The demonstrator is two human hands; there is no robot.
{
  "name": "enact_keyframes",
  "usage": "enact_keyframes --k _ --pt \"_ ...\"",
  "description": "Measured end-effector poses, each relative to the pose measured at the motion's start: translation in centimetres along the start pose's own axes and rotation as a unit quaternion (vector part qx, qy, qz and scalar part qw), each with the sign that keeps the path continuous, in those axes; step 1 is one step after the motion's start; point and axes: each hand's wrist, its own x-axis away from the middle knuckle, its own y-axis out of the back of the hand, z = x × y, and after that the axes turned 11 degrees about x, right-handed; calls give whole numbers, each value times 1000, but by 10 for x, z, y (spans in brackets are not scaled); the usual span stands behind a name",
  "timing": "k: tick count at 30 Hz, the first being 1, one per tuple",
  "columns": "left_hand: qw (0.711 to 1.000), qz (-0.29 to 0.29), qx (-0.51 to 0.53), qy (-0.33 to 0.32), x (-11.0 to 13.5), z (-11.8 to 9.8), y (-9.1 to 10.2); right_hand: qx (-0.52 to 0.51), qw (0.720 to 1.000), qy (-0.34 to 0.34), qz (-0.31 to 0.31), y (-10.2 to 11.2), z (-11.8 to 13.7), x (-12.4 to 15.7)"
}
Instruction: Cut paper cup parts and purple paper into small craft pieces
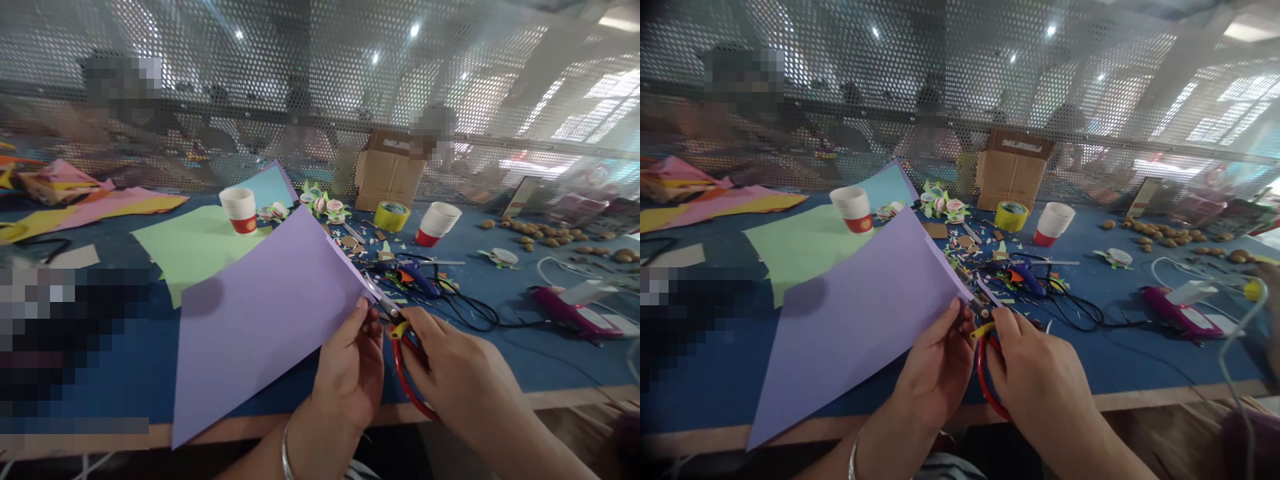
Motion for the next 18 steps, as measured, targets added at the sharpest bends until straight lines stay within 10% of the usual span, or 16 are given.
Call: enact_keyframes --k 15,18 --pt "975 103 -199 -7 31 -16 24 3 999 45 -3 -2 -12 6" --pt "919 120 -350 135 68 -39 27 9 999 41 -13 -5 -19 8"
